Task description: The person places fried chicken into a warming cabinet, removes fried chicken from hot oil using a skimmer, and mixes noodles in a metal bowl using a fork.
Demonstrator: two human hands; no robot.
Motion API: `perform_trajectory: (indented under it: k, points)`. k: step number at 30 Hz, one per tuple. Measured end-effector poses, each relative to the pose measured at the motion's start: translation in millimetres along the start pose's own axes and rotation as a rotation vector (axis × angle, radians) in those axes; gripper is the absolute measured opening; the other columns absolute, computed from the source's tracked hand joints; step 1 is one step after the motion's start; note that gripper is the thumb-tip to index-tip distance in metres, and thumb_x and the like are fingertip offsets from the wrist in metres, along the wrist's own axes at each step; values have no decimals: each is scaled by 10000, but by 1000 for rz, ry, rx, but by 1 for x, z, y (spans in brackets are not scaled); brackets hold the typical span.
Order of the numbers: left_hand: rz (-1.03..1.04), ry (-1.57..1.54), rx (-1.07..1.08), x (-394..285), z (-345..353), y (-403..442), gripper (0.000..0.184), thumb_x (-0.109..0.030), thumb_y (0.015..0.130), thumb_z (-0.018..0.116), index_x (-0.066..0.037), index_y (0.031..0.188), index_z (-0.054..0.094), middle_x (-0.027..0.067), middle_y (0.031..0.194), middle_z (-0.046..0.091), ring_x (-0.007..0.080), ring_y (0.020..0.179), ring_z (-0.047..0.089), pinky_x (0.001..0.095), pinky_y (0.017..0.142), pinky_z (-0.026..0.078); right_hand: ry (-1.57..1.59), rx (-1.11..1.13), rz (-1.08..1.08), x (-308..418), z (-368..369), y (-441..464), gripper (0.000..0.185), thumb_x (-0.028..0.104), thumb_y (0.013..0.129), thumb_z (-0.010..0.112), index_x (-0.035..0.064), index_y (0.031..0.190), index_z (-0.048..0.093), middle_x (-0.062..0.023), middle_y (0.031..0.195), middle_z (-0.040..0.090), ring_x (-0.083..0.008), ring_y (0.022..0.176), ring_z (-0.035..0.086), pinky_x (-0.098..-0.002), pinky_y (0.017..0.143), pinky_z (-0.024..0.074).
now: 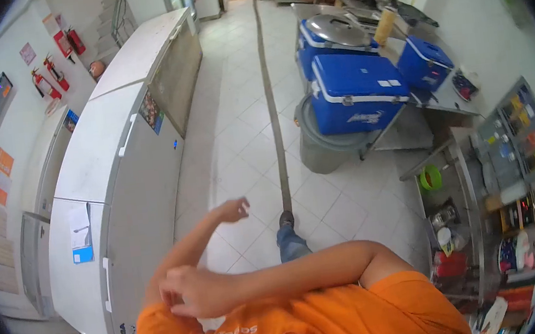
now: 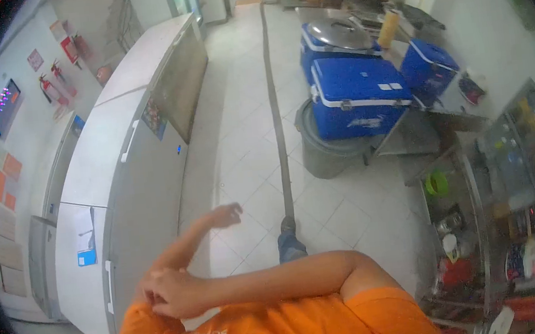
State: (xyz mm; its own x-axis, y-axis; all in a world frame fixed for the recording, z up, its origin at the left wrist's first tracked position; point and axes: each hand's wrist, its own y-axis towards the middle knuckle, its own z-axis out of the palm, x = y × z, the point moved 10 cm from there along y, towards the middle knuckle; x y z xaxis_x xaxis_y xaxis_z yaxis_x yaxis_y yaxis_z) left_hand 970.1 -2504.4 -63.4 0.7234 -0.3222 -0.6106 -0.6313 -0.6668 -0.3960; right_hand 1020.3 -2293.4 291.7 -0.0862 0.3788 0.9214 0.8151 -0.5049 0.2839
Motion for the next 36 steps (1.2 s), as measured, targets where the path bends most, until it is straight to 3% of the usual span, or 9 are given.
perform_trajectory:
  k: [2,6,12,15,17,19,25,31,36]
  points:
    - [-53,-63,6,23,-52,60,411,-232,866,723,-74,1225,599,157,991,742,322,1010,696,442,843,546,358,-10,213,-34,-67,27,256,93,898,671,13,1119,568,-127,939,677,-217,887,659,-345,788,520]
    - [-76,33,-53,38,-165,146,487,-276,834,728,-121,1276,597,222,1144,675,383,1093,641,493,908,517,368,40,134,-67,-183,77,341,92,907,692,12,1209,555,-47,902,663,-131,888,646,-320,776,521]
    - [-69,151,35,71,-294,252,504,-229,844,665,-109,1321,555,199,1108,677,382,1063,641,516,852,506,502,621,384,-99,-329,159,290,88,976,618,-21,1239,563,-5,917,652,-84,893,616,-249,756,499]
    - [-42,223,88,81,-350,313,506,-237,865,657,-99,1336,537,200,1132,671,361,1066,649,525,862,517,548,830,366,-147,-397,198,431,249,965,637,-27,1281,540,-71,1010,676,-147,987,629,-285,855,490]
    - [-1,227,109,96,-393,370,505,-242,867,655,-100,1337,539,198,1139,669,359,1071,648,524,868,517,1048,592,305,-179,-463,255,523,376,923,637,4,1281,554,-121,1110,665,-201,997,635,-348,889,492]
    - [62,230,118,105,-443,431,503,-247,869,653,-101,1338,542,195,1146,668,356,1076,647,523,873,517,1122,518,358,-213,-519,292,864,588,819,647,-27,1387,434,-191,1297,607,-295,1232,549,-396,1092,366]
    - [369,271,155,38,-638,604,500,-262,876,647,-105,1341,550,187,1167,665,347,1091,645,521,890,518,1340,-228,327,-265,-725,388,1007,642,844,607,-82,1444,248,-204,1304,598,-310,1224,556,-414,1097,369]
    - [672,340,239,-35,-796,765,497,-277,883,641,-109,1344,559,179,1187,662,339,1106,642,519,906,518,1285,-328,195,-364,-901,459,1011,662,850,593,-66,1451,232,-209,1322,589,-301,1244,543,-411,1103,360]
    - [676,339,342,-13,-890,878,496,-289,889,636,-112,1347,565,172,1205,659,332,1119,640,517,920,518,1297,-243,157,-435,-1035,509,1014,678,855,581,-52,1456,218,-213,1337,582,-293,1261,533,-408,1108,352]
